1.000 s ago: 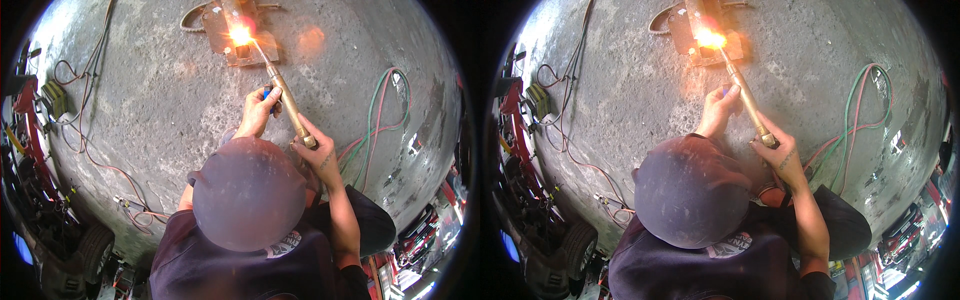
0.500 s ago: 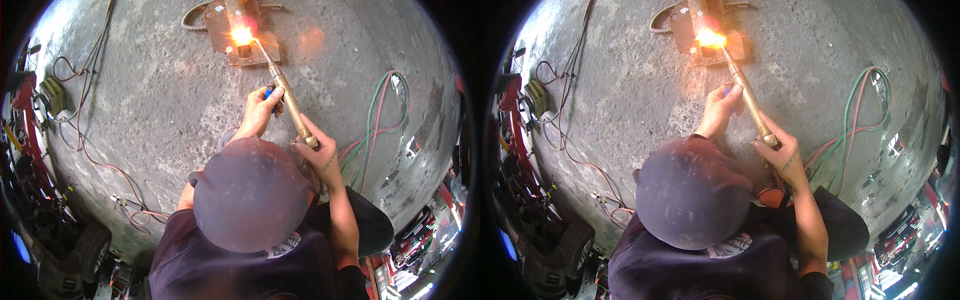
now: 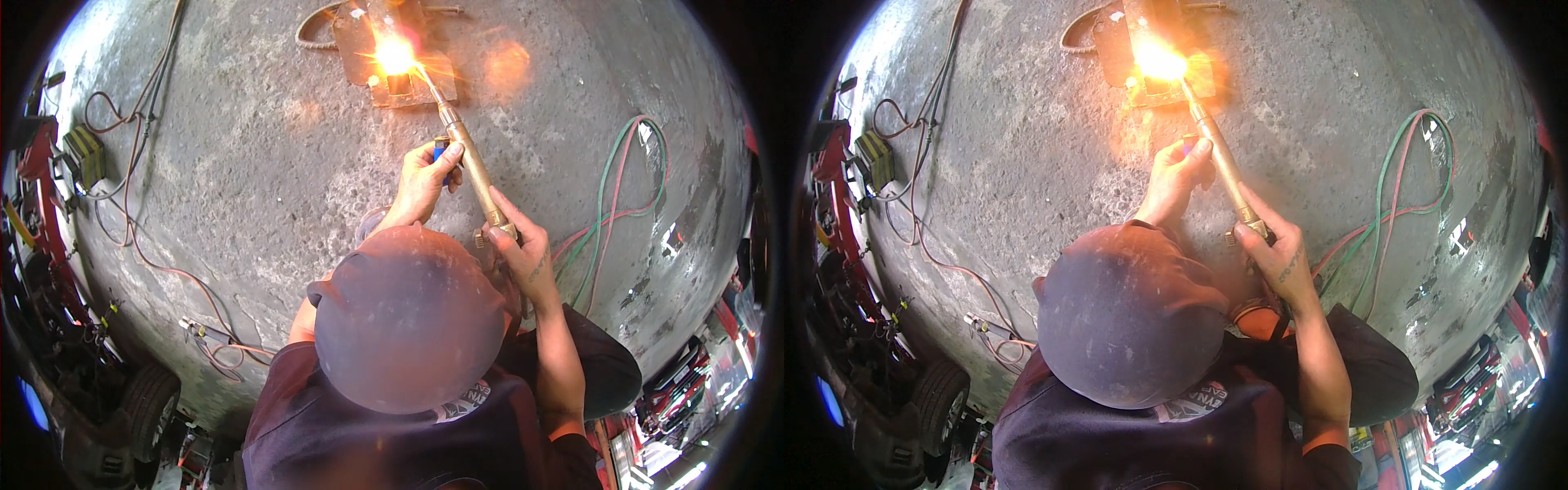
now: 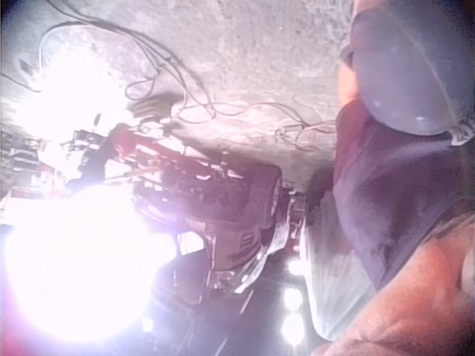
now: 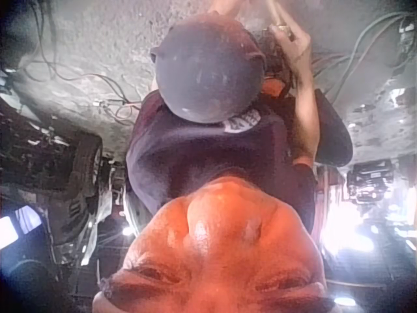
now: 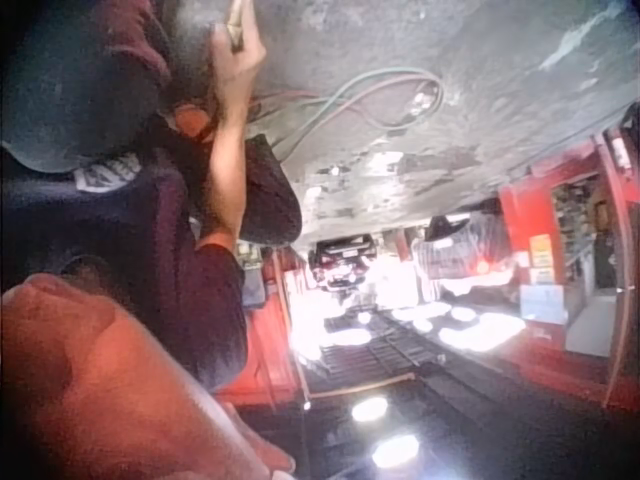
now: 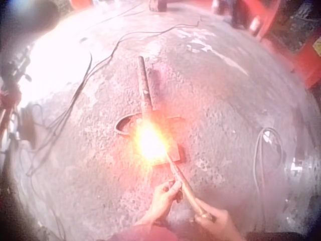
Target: The person uses a cutting torch and a lighter to ignite it, then applies the flame to a metal piece on a concrete floor by hand.
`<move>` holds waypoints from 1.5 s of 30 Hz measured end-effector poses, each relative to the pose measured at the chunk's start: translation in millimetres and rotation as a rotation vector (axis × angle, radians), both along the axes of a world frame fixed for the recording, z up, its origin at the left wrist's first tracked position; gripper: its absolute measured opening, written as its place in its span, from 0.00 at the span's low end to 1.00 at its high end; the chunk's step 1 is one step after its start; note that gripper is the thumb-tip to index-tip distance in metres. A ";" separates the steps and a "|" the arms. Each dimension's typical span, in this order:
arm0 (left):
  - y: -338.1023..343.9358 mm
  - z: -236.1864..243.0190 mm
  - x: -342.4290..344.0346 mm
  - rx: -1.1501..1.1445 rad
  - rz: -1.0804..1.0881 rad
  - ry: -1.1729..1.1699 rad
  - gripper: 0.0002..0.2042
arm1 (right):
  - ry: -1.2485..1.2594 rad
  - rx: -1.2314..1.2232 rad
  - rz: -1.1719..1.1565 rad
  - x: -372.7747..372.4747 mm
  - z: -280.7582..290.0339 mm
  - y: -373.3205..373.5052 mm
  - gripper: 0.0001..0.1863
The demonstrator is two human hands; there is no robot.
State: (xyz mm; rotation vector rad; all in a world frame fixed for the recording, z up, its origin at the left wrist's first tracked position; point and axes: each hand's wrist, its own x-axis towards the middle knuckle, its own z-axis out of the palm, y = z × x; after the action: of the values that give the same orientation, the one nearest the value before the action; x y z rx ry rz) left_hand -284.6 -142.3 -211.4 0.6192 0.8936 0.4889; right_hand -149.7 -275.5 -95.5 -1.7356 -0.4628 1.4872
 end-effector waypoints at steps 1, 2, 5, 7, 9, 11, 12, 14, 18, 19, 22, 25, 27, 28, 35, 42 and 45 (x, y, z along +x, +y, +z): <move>-0.1 0.0 0.1 0.000 0.000 -0.001 0.12 | -0.001 0.005 -0.004 -0.5 -0.1 -0.6 0.31; -0.3 0.0 0.2 -0.004 -0.001 -0.008 0.11 | -0.001 0.010 -0.008 -1.0 0.0 -1.0 0.30; -0.8 -1.8 -0.3 -0.011 0.002 -0.019 0.11 | 0.005 0.000 -0.021 -1.8 -0.2 -1.2 0.30; -0.8 -1.6 -0.4 -0.014 0.004 -0.025 0.11 | 0.000 -0.003 -0.016 -1.9 -1.0 -1.6 0.30; -0.4 0.3 -0.6 -0.014 -0.005 -0.007 0.11 | -0.019 -0.007 -0.001 -1.5 -2.3 -3.2 0.30; -0.6 0.2 -0.8 -0.018 -0.007 -0.012 0.11 | -0.035 -0.009 0.013 -1.7 -3.5 -4.6 0.30; -0.8 0.2 -0.8 -0.022 -0.007 -0.017 0.11 | -0.031 -0.009 0.006 -2.3 -3.7 -5.3 0.30; -1.3 0.7 -1.0 -0.023 -0.008 -0.012 0.11 | -0.026 -0.009 0.000 -3.5 -4.8 -6.5 0.30; -1.9 0.2 -1.6 -0.035 -0.002 -0.013 0.11 | -0.025 -0.016 -0.005 -5.2 -3.9 -5.6 0.30; -2.1 0.4 -1.3 -0.035 -0.003 -0.014 0.11 | -0.036 -0.020 0.000 -5.2 -4.0 -5.5 0.30; -2.7 0.0 -1.0 -0.030 -0.005 0.000 0.11 | -0.059 -0.017 0.008 -5.3 -4.3 -5.6 0.30; -3.2 -2.0 -1.8 -0.032 0.005 -0.013 0.11 | -0.035 -0.025 0.002 -5.9 -0.3 -3.2 0.30; -3.1 -0.9 -1.6 -0.035 0.006 -0.007 0.11 | -0.012 -0.026 -0.011 -6.4 1.7 -1.7 0.30; -2.9 -0.9 -2.1 -0.034 0.006 -0.007 0.11 | -0.004 -0.024 -0.015 -6.5 1.9 -1.3 0.30; -0.8 2.7 -4.0 -0.029 0.000 0.020 0.12 | 0.015 -0.035 -0.009 -7.3 3.5 2.2 0.30; -1.4 0.4 -4.3 -0.044 0.019 -0.001 0.12 | 0.027 -0.010 -0.024 -7.5 1.2 2.0 0.29; -0.9 2.0 -4.1 -0.034 0.011 0.013 0.12 | 0.017 -0.013 -0.020 -7.6 -1.6 0.4 0.29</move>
State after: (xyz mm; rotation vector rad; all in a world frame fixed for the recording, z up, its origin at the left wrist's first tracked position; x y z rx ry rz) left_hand -288.7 -143.2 -209.4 0.5873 0.9166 0.4795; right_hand -157.3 -275.1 -97.1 -1.7323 -0.4262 1.4923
